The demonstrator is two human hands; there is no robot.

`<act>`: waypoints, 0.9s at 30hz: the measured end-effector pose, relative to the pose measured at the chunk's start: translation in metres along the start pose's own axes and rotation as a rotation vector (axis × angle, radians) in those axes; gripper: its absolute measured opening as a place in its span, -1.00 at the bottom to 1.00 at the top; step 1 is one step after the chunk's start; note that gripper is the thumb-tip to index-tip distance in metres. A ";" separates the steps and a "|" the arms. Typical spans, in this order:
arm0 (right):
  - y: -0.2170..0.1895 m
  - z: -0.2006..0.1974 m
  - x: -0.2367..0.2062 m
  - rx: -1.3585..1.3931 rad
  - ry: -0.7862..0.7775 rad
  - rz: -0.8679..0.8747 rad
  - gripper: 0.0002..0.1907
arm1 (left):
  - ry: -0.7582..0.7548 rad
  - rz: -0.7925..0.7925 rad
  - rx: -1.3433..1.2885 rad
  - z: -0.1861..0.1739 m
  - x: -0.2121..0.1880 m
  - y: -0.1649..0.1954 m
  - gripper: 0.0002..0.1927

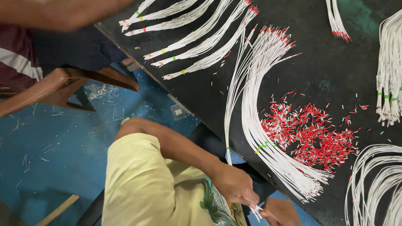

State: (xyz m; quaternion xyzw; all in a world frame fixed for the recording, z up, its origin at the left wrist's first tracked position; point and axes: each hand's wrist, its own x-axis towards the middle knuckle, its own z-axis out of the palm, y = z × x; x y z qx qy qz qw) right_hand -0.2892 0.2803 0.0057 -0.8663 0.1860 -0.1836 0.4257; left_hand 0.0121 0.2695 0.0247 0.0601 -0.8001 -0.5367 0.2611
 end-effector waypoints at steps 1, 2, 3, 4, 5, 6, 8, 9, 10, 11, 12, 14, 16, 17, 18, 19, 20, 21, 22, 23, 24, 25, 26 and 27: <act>0.005 0.003 -0.008 -0.048 -0.040 0.006 -0.82 | -0.011 -0.007 -0.010 -0.001 0.001 0.001 -0.78; 0.009 0.006 -0.016 -0.096 -0.081 0.014 -0.80 | -0.022 -0.013 -0.021 -0.001 0.002 0.003 -0.78; 0.013 0.008 -0.025 -0.112 -0.115 0.036 -0.81 | -0.032 -0.019 -0.031 -0.001 0.003 0.003 -0.78; 0.018 0.011 -0.033 -0.128 -0.148 0.056 -0.82 | -0.038 -0.004 -0.044 -0.001 0.004 0.004 -0.78; 0.022 0.014 -0.040 -0.145 -0.180 0.076 -0.83 | -0.046 0.011 -0.056 -0.001 0.005 0.004 -0.77; 0.027 0.017 -0.045 -0.221 -0.343 0.179 -0.83 | -0.053 0.026 -0.070 -0.001 0.006 0.004 -0.77; 0.034 0.022 -0.052 -0.373 -0.667 0.393 -0.84 | -0.057 0.048 -0.126 0.000 0.007 0.002 -0.76; 0.036 0.021 -0.055 -0.336 -0.670 0.414 -0.83 | -0.059 0.059 -0.153 0.000 0.007 0.001 -0.75; 0.036 0.022 -0.058 -0.298 -0.674 0.435 -0.82 | -0.068 0.057 -0.146 0.001 0.008 0.000 -0.75; 0.036 0.022 -0.061 -0.259 -0.677 0.456 -0.80 | -0.077 0.054 -0.141 0.002 0.008 -0.002 -0.75; 0.035 0.022 -0.063 -0.235 -0.649 0.521 -0.79 | -0.088 0.052 -0.136 0.003 0.009 -0.002 -0.74; 0.034 0.023 -0.068 -0.189 -0.590 0.651 -0.75 | -0.083 0.085 -0.130 0.004 0.013 -0.001 -0.76; 0.035 0.022 -0.069 -0.315 -0.879 0.590 -0.78 | -0.090 0.097 -0.134 0.003 0.016 0.003 -0.77; 0.036 0.020 -0.069 -0.377 -1.022 0.552 -0.77 | -0.099 0.091 -0.138 0.000 0.015 0.007 -0.78; 0.038 0.013 -0.073 -0.274 -0.777 0.431 -0.82 | -0.109 0.086 -0.142 -0.004 0.015 0.010 -0.79; 0.038 0.004 -0.078 -0.174 -0.531 0.313 -0.86 | -0.057 0.097 -0.186 -0.010 0.012 0.013 -0.81; 0.036 -0.004 -0.083 0.029 -0.233 0.320 -0.82 | -0.004 0.113 -0.225 -0.016 0.009 0.016 -0.83; 0.036 -0.016 -0.084 0.229 0.072 0.306 -0.76 | 0.046 0.121 -0.253 -0.026 0.008 0.016 -0.84; 0.031 -0.025 -0.088 0.436 0.388 0.309 -0.71 | 0.086 0.065 -0.216 -0.034 0.008 0.016 -0.84; 0.020 -0.032 -0.094 0.632 0.705 0.327 -0.65 | 0.132 0.017 -0.197 -0.039 0.013 0.017 -0.85; 0.017 -0.036 -0.094 0.721 0.784 0.437 -0.66 | 0.186 -0.030 -0.145 -0.043 0.018 0.016 -0.85; 0.016 -0.034 -0.087 0.806 0.876 0.530 -0.66 | 0.223 -0.020 -0.111 -0.047 0.025 0.014 -0.85; 0.012 -0.029 -0.082 0.896 0.985 0.641 -0.65 | 0.248 -0.012 -0.101 -0.047 0.032 0.013 -0.86; 0.009 -0.027 -0.075 0.974 0.874 0.536 -0.62 | 0.269 -0.004 -0.115 -0.043 0.040 0.013 -0.87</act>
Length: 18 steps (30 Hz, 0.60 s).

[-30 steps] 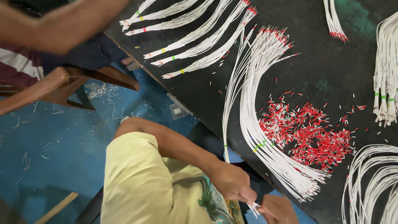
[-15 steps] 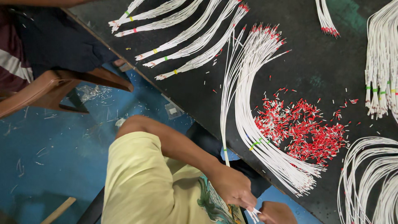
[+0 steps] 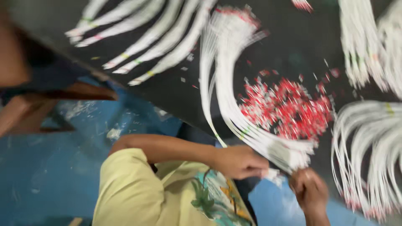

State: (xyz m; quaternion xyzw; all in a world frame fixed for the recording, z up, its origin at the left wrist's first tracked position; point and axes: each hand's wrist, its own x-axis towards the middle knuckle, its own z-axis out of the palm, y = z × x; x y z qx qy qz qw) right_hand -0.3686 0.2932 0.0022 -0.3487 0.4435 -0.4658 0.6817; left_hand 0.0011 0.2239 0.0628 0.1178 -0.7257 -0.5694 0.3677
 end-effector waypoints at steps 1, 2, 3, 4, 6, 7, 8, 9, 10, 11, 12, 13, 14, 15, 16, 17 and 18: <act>0.000 0.008 0.004 0.055 -0.136 -0.014 -0.56 | 0.007 -0.075 0.020 0.006 0.006 -0.001 -0.88; 0.002 0.018 0.007 -0.084 -0.075 -0.004 -0.64 | 0.003 -0.148 0.043 0.010 0.010 -0.003 -0.88; 0.001 0.027 0.013 -0.139 0.027 0.145 -0.68 | -0.011 -0.214 0.070 0.014 0.014 -0.006 -0.89; -0.002 0.035 0.016 -0.199 0.003 0.221 -0.64 | -0.003 -0.204 0.053 0.018 0.015 -0.008 -0.92; -0.007 0.051 0.023 -0.144 -0.145 0.158 -0.63 | 0.003 -0.187 0.045 0.022 0.015 -0.011 -0.94; -0.010 0.058 0.024 -0.127 -0.148 0.179 -0.57 | 0.004 -0.178 0.061 0.023 0.013 -0.012 -0.95; -0.013 0.063 0.025 -0.110 -0.163 0.197 -0.52 | 0.012 -0.168 0.085 0.023 0.012 -0.013 -0.95; -0.016 0.067 0.025 -0.091 -0.199 0.195 -0.48 | 0.001 -0.185 0.084 0.024 0.011 -0.013 -0.94; -0.019 0.069 0.025 -0.075 -0.244 0.193 -0.44 | -0.003 -0.201 0.089 0.025 0.010 -0.013 -0.94; -0.021 0.071 0.025 -0.062 -0.295 0.191 -0.41 | -0.001 -0.217 0.098 0.027 0.010 -0.013 -0.93; -0.023 0.071 0.024 -0.134 -0.346 0.178 -0.37 | -0.020 -0.211 0.120 0.028 0.010 -0.013 -0.92; -0.025 0.071 0.024 -0.207 -0.400 0.165 -0.32 | -0.034 -0.205 0.146 0.029 0.010 -0.014 -0.92; -0.028 0.071 0.023 -0.280 -0.458 0.154 -0.27 | -0.045 -0.202 0.171 0.031 0.010 -0.014 -0.91; -0.031 0.070 0.021 -0.457 -0.485 0.089 -0.30 | -0.056 -0.218 0.179 0.033 0.010 -0.014 -0.90; -0.036 0.070 0.018 -0.634 -0.521 0.014 -0.32 | -0.057 -0.235 0.195 0.037 0.010 -0.013 -0.90; -0.039 0.072 0.018 -0.811 -0.564 -0.076 -0.35 | -0.048 -0.252 0.222 0.038 0.011 -0.014 -0.89; -0.043 0.075 0.017 -0.830 -0.570 -0.091 -0.43 | -0.048 -0.215 0.239 0.040 0.011 -0.014 -0.88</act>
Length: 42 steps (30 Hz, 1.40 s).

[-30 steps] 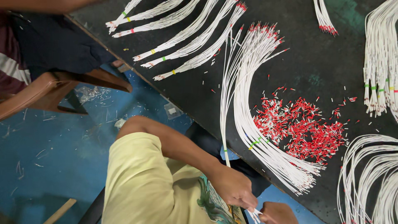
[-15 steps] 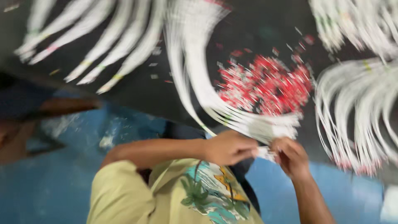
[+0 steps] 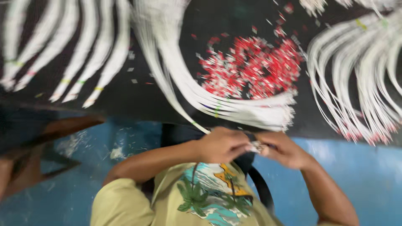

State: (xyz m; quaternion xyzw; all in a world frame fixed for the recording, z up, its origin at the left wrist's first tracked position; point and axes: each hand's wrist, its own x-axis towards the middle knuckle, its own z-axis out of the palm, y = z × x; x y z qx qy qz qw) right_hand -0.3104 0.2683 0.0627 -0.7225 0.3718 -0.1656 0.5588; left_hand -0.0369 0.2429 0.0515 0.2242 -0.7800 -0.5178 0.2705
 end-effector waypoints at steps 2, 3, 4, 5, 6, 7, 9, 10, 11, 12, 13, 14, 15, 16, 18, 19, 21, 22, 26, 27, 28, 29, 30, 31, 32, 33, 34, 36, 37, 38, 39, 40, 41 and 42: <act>-0.013 0.004 -0.004 -0.070 -0.019 0.128 -0.61 | 0.009 0.065 0.020 0.005 -0.001 0.003 -0.86; -0.020 0.003 -0.008 -0.123 -0.032 0.266 -0.67 | 0.004 0.074 0.025 0.008 -0.001 0.005 -0.86; -0.026 0.004 -0.011 -0.124 -0.031 0.283 -0.70 | -0.004 0.085 0.025 0.011 -0.002 0.006 -0.85; -0.032 0.005 -0.015 -0.123 -0.029 0.305 -0.72 | -0.016 0.096 0.021 0.015 -0.002 0.008 -0.83; -0.036 0.006 -0.019 -0.120 -0.024 0.330 -0.74 | -0.009 0.108 0.013 0.018 -0.003 0.009 -0.84; -0.038 0.007 -0.023 -0.115 -0.043 0.310 -0.75 | -0.005 0.121 0.005 0.022 -0.004 0.010 -0.85; -0.036 0.009 -0.032 -0.100 -0.076 0.270 -0.75 | -0.013 0.131 0.000 0.030 -0.007 0.011 -0.86; -0.032 0.010 -0.038 -0.116 -0.087 0.283 -0.76 | -0.027 0.129 0.000 0.034 -0.008 0.011 -0.87; -0.027 0.011 -0.045 -0.131 -0.098 0.297 -0.76 | -0.041 0.128 0.000 0.038 -0.009 0.011 -0.87; -0.019 0.013 -0.054 -0.146 -0.107 0.313 -0.77 | -0.050 0.129 -0.009 0.042 -0.011 0.011 -0.87; -0.009 0.015 -0.063 -0.148 -0.113 0.293 -0.77 | -0.060 0.132 -0.017 0.044 -0.012 0.011 -0.86; 0.005 0.017 -0.071 -0.151 -0.119 0.270 -0.76 | -0.069 0.135 -0.022 0.046 -0.014 0.012 -0.86; 0.021 0.020 -0.079 -0.154 -0.126 0.245 -0.75 | -0.080 0.142 -0.036 0.047 -0.015 0.013 -0.86; 0.038 0.025 -0.087 -0.144 -0.137 0.231 -0.81 | -0.091 0.149 -0.050 0.048 -0.017 0.014 -0.86; 0.072 0.038 -0.102 -0.126 -0.168 0.205 -0.77 | -0.131 0.178 -0.140 0.047 -0.022 0.016 -0.85; 0.088 0.047 -0.108 -0.219 -0.179 0.153 -0.82 | -0.159 0.200 -0.215 0.046 -0.026 0.017 -0.85; 0.117 0.066 -0.107 -0.383 -0.376 0.280 -0.85 | -0.235 0.197 -0.312 0.048 -0.033 0.017 -0.85; 0.125 0.074 -0.105 -0.453 -0.556 0.468 -0.84 | -0.286 0.173 -0.337 0.050 -0.037 0.016 -0.85; 0.101 0.076 -0.115 -0.230 -0.368 -0.158 -0.84 | -0.310 0.267 -0.383 0.064 -0.046 0.014 -0.86; 0.088 0.074 -0.116 -0.270 -0.507 -0.048 -0.81 | -0.312 0.257 -0.398 0.065 -0.046 0.015 -0.84; 0.075 0.074 -0.116 -0.293 -0.635 0.080 -0.77 | -0.330 0.253 -0.427 0.063 -0.047 0.018 -0.82; 0.057 0.071 -0.125 -0.188 -0.495 -0.002 -0.77 | -0.355 0.248 -0.461 0.060 -0.046 0.022 -0.80; 0.043 0.064 -0.131 -0.096 -0.347 -0.090 -0.76 | -0.375 0.236 -0.449 0.054 -0.044 0.028 -0.82; 0.035 0.057 -0.133 -0.055 -0.297 -0.118 -0.75 | -0.393 0.225 -0.432 0.046 -0.042 0.034 -0.83; 0.029 0.047 -0.136 -0.016 -0.250 -0.152 -0.74 | -0.407 0.211 -0.410 0.036 -0.039 0.040 -0.84; 0.023 0.040 -0.144 0.020 -0.211 -0.190 -0.73 | -0.376 0.215 -0.442 0.025 -0.036 0.045 -0.83; 0.023 0.024 -0.149 0.092 0.082 -0.125 -0.59 | -0.334 0.217 -0.462 0.013 -0.033 0.048 -0.83; 0.030 0.002 -0.152 0.299 0.418 0.068 -0.55 | -0.273 0.117 -0.486 0.001 -0.018 0.050 -0.82; 0.036 -0.006 -0.151 0.445 0.447 0.208 -0.55 | -0.248 0.004 -0.503 0.001 -0.010 0.050 -0.82; 0.042 -0.007 -0.146 0.567 0.488 0.216 -0.55 | -0.228 -0.069 -0.478 0.003 0.001 0.045 -0.82; 0.051 -0.009 -0.135 0.681 0.527 0.205 -0.56 | -0.218 0.004 -0.435 0.005 0.011 0.040 -0.83; 0.056 -0.012 -0.125 0.644 0.575 0.249 -0.57 | -0.209 0.050 -0.421 0.010 0.018 0.037 -0.83; 0.060 -0.011 -0.116 0.626 0.618 0.320 -0.58 | -0.203 0.073 -0.430 0.018 0.019 0.037 -0.83; 0.060 -0.010 -0.108 0.656 0.643 0.402 -0.61 | -0.211 0.012 -0.477 0.024 0.020 0.038 -0.81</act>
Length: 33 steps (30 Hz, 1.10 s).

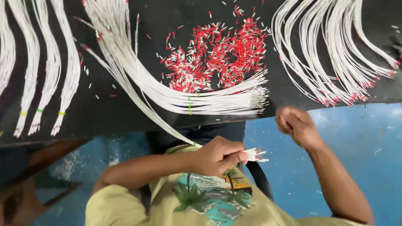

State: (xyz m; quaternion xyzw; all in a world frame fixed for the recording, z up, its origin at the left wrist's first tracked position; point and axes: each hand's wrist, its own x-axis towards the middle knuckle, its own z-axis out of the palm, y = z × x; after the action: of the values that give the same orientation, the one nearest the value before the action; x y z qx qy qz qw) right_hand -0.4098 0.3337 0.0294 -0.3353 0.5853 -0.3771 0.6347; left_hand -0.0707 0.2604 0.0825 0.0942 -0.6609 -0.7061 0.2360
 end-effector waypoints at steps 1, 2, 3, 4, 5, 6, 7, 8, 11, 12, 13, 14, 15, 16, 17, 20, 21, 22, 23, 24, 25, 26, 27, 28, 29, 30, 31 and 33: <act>-0.006 0.002 0.009 0.004 0.044 0.043 -0.63 | 0.002 -0.035 -0.028 0.002 0.004 -0.005 -0.79; -0.014 0.004 0.019 0.007 0.084 0.081 -0.65 | 0.008 -0.068 -0.050 0.003 0.006 -0.008 -0.77; -0.021 0.007 0.027 -0.017 0.108 0.070 -0.67 | 0.030 -0.077 -0.043 0.004 0.007 -0.011 -0.75; -0.028 0.011 0.033 -0.039 0.132 0.074 -0.68 | 0.055 -0.095 -0.047 0.006 0.008 -0.012 -0.74; -0.034 0.014 0.040 -0.062 0.153 0.075 -0.70 | 0.081 -0.112 -0.048 0.006 0.010 -0.014 -0.73; -0.040 0.016 0.046 0.011 0.137 0.029 -0.71 | 0.100 -0.124 -0.061 0.006 0.011 -0.015 -0.72; -0.044 0.018 0.053 0.084 0.122 -0.017 -0.72 | 0.118 -0.136 -0.075 0.006 0.013 -0.017 -0.72; -0.048 0.020 0.058 0.159 0.108 -0.065 -0.73 | 0.134 -0.147 -0.087 0.006 0.014 -0.019 -0.72; -0.053 0.024 0.073 0.178 0.111 -0.136 -0.67 | 0.164 -0.176 -0.075 0.007 0.018 -0.025 -0.70; -0.054 0.025 0.077 0.071 0.134 -0.140 -0.65 | 0.184 -0.146 -0.065 0.007 0.019 -0.027 -0.69; -0.056 0.026 0.082 -0.037 0.155 -0.145 -0.63 | 0.206 -0.114 -0.054 0.007 0.019 -0.029 -0.68; -0.059 0.026 0.085 -0.144 0.179 -0.145 -0.61 | 0.226 -0.086 -0.047 0.008 0.020 -0.030 -0.67; -0.061 0.027 0.089 -0.252 0.203 -0.159 -0.62 | 0.231 -0.109 -0.048 0.008 0.020 -0.031 -0.67; -0.064 0.028 0.094 -0.361 0.227 -0.173 -0.62 | 0.234 -0.131 -0.048 0.008 0.021 -0.032 -0.66; -0.067 0.027 0.098 -0.470 0.253 -0.186 -0.63 | 0.236 -0.153 -0.049 0.008 0.022 -0.032 -0.66; -0.075 0.023 0.097 -0.650 0.186 -0.275 -0.61 | 0.264 -0.066 -0.080 0.009 0.026 -0.032 -0.67; -0.078 0.019 0.090 -0.738 0.156 -0.270 -0.65 | 0.262 -0.060 -0.066 0.009 0.026 -0.031 -0.67; -0.079 0.016 0.077 -0.827 0.122 -0.264 -0.69 | 0.264 -0.054 -0.053 0.008 0.027 -0.032 -0.68; -0.080 0.013 0.063 -0.919 0.084 -0.257 -0.73 | 0.269 -0.046 -0.041 0.008 0.027 -0.032 -0.68; -0.083 0.008 0.046 -1.093 0.006 -0.259 -0.76 | 0.257 -0.073 -0.061 0.007 0.027 -0.033 -0.69; -0.082 0.008 0.031 -1.267 -0.080 -0.259 -0.77 | 0.250 -0.100 -0.083 0.006 0.027 -0.034 -0.69; -0.078 0.011 0.010 -1.357 -0.015 -0.174 -0.77 | 0.248 -0.130 -0.106 0.006 0.027 -0.035 -0.70; -0.075 0.015 -0.015 -1.446 0.046 -0.099 -0.64 | 0.233 -0.122 -0.084 0.007 0.027 -0.036 -0.71; -0.072 0.020 -0.031 -1.570 0.105 -0.014 -0.58 | 0.228 -0.113 -0.051 0.007 0.028 -0.037 -0.72; -0.068 0.028 -0.044 -1.690 0.167 0.059 -0.50 | 0.229 -0.108 -0.014 0.008 0.028 -0.037 -0.73; -0.062 0.037 -0.053 -1.642 0.206 0.010 -0.49 | 0.206 -0.109 -0.007 0.010 0.029 -0.036 -0.75; -0.056 0.047 -0.056 -1.593 0.247 -0.037 -0.47 | 0.181 -0.107 0.002 0.014 0.030 -0.034 -0.77; -0.038 0.077 -0.052 -1.242 0.138 0.187 -0.40 | 0.151 0.004 0.031 0.023 0.035 -0.026 -0.80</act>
State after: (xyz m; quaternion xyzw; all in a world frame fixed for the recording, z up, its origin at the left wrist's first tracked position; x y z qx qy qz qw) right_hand -0.3377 0.3593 0.0952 -0.5635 0.7615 0.0694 0.3127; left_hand -0.1165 0.2653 0.0657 0.1495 -0.6523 -0.6861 0.2854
